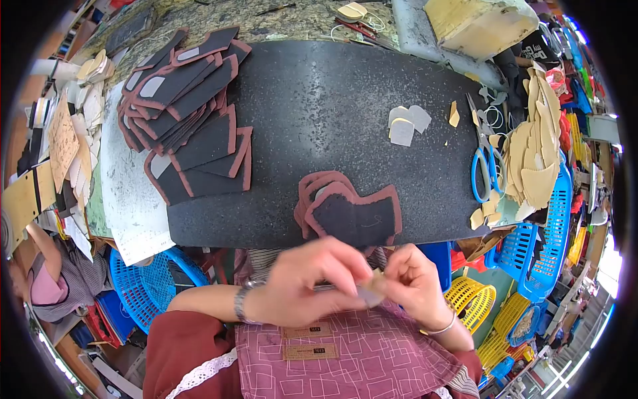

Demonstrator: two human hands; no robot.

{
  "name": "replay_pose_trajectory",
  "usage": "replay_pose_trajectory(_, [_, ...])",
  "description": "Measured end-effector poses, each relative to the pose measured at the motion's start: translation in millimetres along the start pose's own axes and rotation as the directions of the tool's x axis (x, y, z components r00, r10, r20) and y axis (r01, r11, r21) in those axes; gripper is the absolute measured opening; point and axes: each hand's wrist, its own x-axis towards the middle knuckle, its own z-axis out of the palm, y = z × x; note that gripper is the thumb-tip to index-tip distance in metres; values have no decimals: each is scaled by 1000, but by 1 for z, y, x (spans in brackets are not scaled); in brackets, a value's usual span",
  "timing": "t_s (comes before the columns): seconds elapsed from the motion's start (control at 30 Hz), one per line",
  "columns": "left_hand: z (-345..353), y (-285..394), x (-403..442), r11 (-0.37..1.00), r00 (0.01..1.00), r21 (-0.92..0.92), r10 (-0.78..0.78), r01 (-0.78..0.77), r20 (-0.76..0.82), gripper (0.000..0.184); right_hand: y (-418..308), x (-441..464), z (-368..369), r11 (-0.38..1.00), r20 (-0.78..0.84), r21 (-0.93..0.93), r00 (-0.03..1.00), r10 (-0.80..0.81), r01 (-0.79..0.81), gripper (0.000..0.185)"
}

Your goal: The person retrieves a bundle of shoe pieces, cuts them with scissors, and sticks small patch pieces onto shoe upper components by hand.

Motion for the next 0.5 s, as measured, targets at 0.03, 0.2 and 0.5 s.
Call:
replay_pose_trajectory(0.03, [-2,11,3,982,986,-130,-145,134,-79,14,9,2,-13,852,-3,-523,999,-49,40,17])
replay_pose_trajectory(0.2, [-20,18,21,874,878,126,-478,470,37,16,20,-10,-34,291,174,-920,940,-295,262,19])
replay_pose_trajectory(0.5, [-1,7,13,894,960,432,-211,114,183,56,-15,20,6,999,-27,1,998,-49,49,49])
